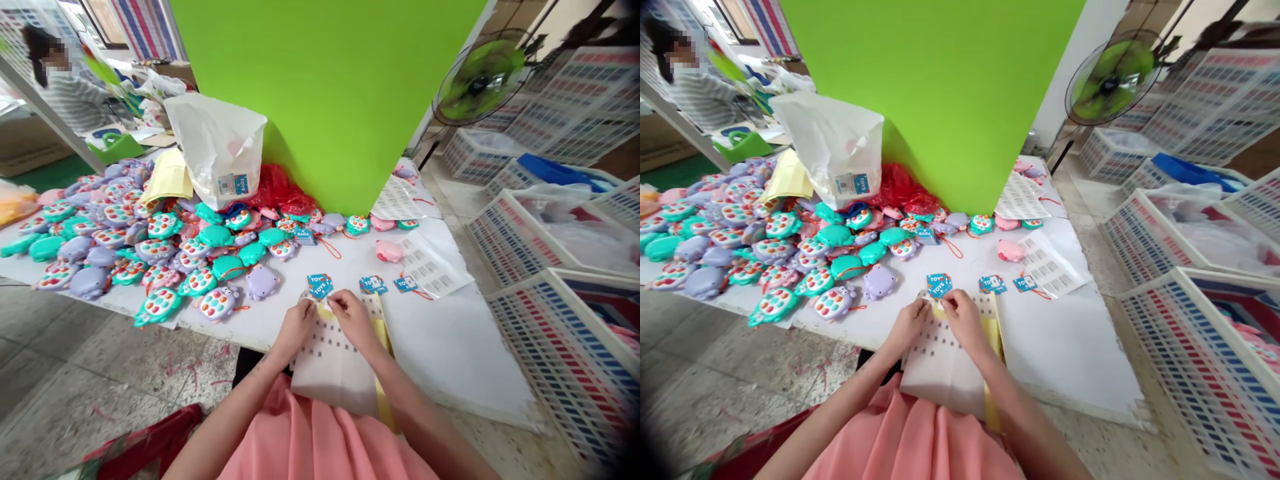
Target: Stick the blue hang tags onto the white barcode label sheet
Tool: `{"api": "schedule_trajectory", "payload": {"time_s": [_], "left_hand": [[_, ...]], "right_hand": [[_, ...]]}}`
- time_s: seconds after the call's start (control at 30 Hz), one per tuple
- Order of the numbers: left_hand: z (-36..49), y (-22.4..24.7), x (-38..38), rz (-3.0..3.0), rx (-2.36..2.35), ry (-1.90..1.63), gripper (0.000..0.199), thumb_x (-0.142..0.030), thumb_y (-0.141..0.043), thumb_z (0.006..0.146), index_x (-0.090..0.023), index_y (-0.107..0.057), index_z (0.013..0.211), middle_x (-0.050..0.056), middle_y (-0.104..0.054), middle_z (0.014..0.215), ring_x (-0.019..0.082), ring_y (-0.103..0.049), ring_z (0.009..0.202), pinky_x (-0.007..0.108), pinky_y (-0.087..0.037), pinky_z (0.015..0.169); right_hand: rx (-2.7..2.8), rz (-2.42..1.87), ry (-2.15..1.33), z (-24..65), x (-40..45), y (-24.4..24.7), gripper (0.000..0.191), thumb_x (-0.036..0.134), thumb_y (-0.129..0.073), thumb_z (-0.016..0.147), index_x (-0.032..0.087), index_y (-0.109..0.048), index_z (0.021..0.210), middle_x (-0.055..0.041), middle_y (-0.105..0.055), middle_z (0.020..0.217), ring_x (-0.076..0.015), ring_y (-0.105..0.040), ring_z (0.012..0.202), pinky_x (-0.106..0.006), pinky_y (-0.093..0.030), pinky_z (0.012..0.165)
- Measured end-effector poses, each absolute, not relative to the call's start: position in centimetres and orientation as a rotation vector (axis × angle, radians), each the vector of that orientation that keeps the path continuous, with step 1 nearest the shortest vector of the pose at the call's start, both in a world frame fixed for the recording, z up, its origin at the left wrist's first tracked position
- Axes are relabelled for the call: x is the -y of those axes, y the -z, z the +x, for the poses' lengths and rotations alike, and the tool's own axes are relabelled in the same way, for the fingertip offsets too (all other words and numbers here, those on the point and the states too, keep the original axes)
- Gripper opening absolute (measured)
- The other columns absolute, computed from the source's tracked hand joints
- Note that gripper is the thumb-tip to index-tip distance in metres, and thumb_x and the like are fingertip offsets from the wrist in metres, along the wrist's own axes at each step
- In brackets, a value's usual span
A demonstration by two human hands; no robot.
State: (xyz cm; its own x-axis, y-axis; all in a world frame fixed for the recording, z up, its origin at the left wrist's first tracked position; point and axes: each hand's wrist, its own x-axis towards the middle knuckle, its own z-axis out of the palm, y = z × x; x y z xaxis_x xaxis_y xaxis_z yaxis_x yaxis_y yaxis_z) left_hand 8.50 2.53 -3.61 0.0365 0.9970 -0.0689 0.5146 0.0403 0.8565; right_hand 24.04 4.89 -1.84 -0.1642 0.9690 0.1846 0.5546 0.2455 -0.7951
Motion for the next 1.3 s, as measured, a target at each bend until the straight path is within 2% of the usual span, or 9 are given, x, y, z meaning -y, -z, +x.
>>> {"api": "schedule_trajectory", "payload": {"time_s": [0.1,0.2,0.27,0.37,0.5,0.63,0.73,1.3], "left_hand": [[8.7,3.7,-2.3,1.937,-1.535,-0.795,0.021,-0.019,-0.034,0.09,-0.018,-0.055,0.093,0.007,-0.064,0.092,0.021,-0.058,0.088,0.032,-0.043,0.075],[8.9,4.3,-2.3,2.329,-1.399,-0.737,0.021,-0.012,-0.037,0.088,-0.016,-0.055,0.098,0.011,-0.054,0.126,0.024,-0.042,0.123,0.041,-0.037,0.096],[9.1,4.8,-2.4,2.467,-1.371,-0.661,0.02,-0.011,-0.038,0.088,-0.014,-0.054,0.1,0.012,-0.048,0.134,0.024,-0.033,0.131,0.043,-0.033,0.101],[9.1,5.4,-2.5,2.55,-1.395,-0.598,0.021,-0.011,-0.039,0.089,-0.012,-0.052,0.104,0.013,-0.051,0.131,0.024,-0.033,0.132,0.043,-0.031,0.103],[9.0,5.4,-2.4,2.589,-1.372,-0.613,0.022,-0.011,-0.037,0.089,-0.013,-0.052,0.106,0.011,-0.056,0.122,0.024,-0.041,0.125,0.043,-0.03,0.104],[9.0,5.0,-2.2,2.609,-1.329,-0.602,0.016,-0.015,-0.039,0.09,-0.014,-0.052,0.097,0.01,-0.06,0.104,0.022,-0.051,0.109,0.041,-0.032,0.103],[9.0,4.6,-2.1,2.631,-1.324,-0.589,0.012,-0.018,-0.04,0.09,-0.015,-0.052,0.091,0.008,-0.059,0.095,0.022,-0.053,0.099,0.042,-0.035,0.1],[9.0,4.6,-2.0,2.659,-1.334,-0.556,0.009,-0.017,-0.043,0.089,-0.015,-0.052,0.091,0.008,-0.059,0.101,0.021,-0.051,0.104,0.042,-0.033,0.103]], "right_hand": [[1.902,-1.392,-0.791,25.3,-8.4,1.6,0.01,0.024,-0.049,0.081,0.019,-0.058,0.081,-0.0045,-0.061,0.085,-0.0169,-0.059,0.079,-0.031,-0.047,0.073],[2.015,-1.365,-0.827,25.9,-11.4,1.7,0.01,0.021,-0.049,0.081,0.018,-0.058,0.083,-0.0054,-0.062,0.089,-0.0171,-0.059,0.085,-0.032,-0.047,0.078],[2.09,-1.29,-0.875,25.8,-12.5,1.9,0.011,0.021,-0.048,0.083,0.019,-0.058,0.088,-0.0058,-0.063,0.097,-0.0169,-0.059,0.092,-0.033,-0.046,0.082],[2.196,-1.208,-0.917,25.5,-12.7,1.9,0.012,0.02,-0.047,0.085,0.02,-0.057,0.092,-0.0048,-0.064,0.103,-0.0166,-0.058,0.098,-0.034,-0.044,0.085],[2.151,-1.262,-0.897,26.0,-12.0,2.3,0.014,0.023,-0.048,0.085,0.02,-0.057,0.094,-0.0044,-0.064,0.096,-0.0165,-0.058,0.092,-0.031,-0.045,0.079],[2.131,-1.353,-0.951,27.0,-11.7,3.2,0.01,0.022,-0.049,0.082,0.018,-0.058,0.082,-0.0026,-0.06,0.084,-0.0151,-0.056,0.08,-0.028,-0.044,0.072],[2.166,-1.425,-0.972,27.2,-11.5,3.6,0.01,0.021,-0.051,0.08,0.017,-0.059,0.075,-0.0013,-0.056,0.078,-0.0142,-0.054,0.075,-0.027,-0.043,0.071],[2.079,-1.451,-0.981,26.1,-10.4,4.4,0.009,0.019,-0.056,0.079,0.016,-0.064,0.075,-0.0025,-0.058,0.081,-0.014,-0.055,0.076,-0.027,-0.043,0.072]]}}
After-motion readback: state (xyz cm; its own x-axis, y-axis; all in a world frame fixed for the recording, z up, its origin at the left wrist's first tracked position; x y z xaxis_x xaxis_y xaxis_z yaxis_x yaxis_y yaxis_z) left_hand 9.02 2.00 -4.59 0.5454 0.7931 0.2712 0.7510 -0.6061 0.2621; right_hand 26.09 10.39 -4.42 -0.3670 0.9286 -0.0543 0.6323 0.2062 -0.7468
